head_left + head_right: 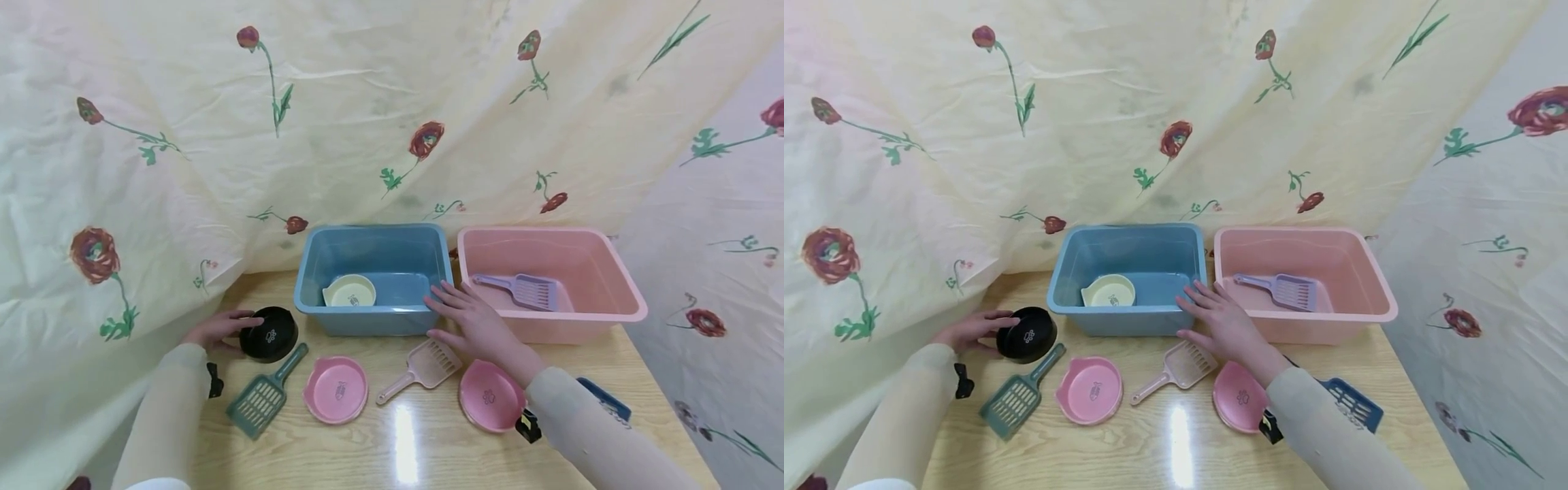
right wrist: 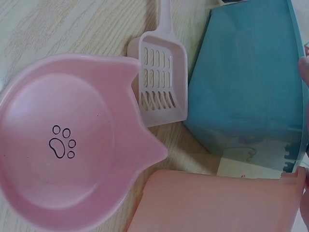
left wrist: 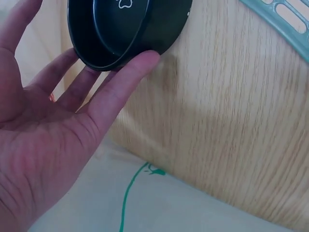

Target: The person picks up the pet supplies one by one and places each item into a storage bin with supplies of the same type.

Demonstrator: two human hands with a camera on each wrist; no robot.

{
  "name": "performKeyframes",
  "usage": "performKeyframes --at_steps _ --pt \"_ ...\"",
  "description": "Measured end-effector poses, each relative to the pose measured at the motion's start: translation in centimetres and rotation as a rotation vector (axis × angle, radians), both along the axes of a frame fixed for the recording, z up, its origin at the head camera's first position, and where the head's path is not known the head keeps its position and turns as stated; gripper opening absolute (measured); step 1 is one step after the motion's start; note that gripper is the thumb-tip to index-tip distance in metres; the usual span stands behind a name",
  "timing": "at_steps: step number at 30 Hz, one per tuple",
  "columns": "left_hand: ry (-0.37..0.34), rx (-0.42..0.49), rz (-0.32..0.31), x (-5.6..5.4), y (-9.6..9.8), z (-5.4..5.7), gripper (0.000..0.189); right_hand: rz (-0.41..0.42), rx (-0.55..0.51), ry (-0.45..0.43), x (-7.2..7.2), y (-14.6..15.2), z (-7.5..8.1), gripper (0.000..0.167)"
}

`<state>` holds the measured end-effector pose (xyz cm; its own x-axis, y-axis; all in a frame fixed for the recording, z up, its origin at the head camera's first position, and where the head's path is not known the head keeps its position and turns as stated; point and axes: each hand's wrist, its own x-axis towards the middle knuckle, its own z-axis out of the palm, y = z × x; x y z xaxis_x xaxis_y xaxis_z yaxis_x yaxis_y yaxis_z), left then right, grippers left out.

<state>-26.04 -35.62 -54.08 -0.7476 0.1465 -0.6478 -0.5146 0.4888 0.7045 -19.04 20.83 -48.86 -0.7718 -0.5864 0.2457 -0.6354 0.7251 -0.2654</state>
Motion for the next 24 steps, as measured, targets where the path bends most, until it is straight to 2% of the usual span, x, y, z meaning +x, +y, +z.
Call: performKeyframes --at_steps 5,16,19,24 --pt "-0.006 -0.009 0.022 -0.1 0.2 -0.1 0.087 0.000 0.004 0.003 -0.1 -0.2 0.0 0.070" --pt "-0.020 -0.017 -0.026 0.0 1.0 -0.3 0.064 0.000 -0.004 0.007 -0.1 -0.3 0.0 0.070" --pt "-0.025 -0.039 -0.009 -0.1 1.4 -0.3 0.061 -0.003 -0.004 0.005 -0.1 -0.3 0.1 0.070" --pt "-0.013 -0.059 -0.013 0.0 1.7 -0.6 0.060 -0.012 0.004 0.008 0.0 -0.3 0.0 0.070"
